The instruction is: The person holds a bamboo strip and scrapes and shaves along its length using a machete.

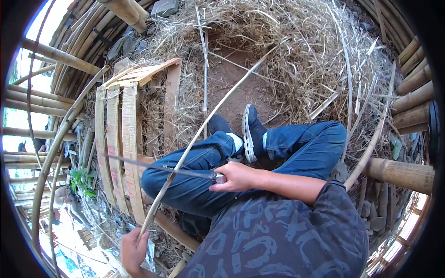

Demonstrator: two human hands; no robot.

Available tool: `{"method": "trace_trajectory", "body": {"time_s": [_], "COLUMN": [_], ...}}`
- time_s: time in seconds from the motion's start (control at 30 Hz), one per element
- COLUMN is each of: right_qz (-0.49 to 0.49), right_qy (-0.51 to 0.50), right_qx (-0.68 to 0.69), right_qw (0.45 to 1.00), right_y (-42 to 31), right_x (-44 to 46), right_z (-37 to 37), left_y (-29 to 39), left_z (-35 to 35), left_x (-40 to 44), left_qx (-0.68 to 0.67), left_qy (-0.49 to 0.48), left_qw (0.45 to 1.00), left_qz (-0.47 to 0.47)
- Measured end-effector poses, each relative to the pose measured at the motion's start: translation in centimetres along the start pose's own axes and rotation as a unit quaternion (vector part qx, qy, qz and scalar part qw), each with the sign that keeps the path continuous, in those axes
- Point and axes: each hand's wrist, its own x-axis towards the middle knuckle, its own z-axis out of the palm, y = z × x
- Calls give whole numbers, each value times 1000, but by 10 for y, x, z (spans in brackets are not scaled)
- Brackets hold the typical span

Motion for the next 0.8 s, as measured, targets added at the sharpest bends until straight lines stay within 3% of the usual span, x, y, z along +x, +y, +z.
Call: {"method": "trace_trajectory", "body": {"time_s": [0.07,0.17,0.23,0.4,0.47,0.8], "right_qz": [1,36,52,109,168,70], "right_qy": [11,59,83,148,112,140], "right_qx": [9,70,68,65,60,-106], "right_qw": [1000,995,993,981,978,982], "right_y": [3,13,21,37,43,51], "right_x": [-1,-10,-16,-34,-38,-18], "right_z": [-3,-5,-11,-18,-22,-41], "left_y": [-6,41,58,31,28,-15], "left_z": [17,43,65,108,121,184], "left_x": [6,15,21,26,22,49], "left_qx": [-38,43,114,132,108,10], "left_qy": [22,48,107,114,142,111], "left_qw": [999,998,979,980,976,980], "left_qz": [-10,20,130,93,123,164]}}
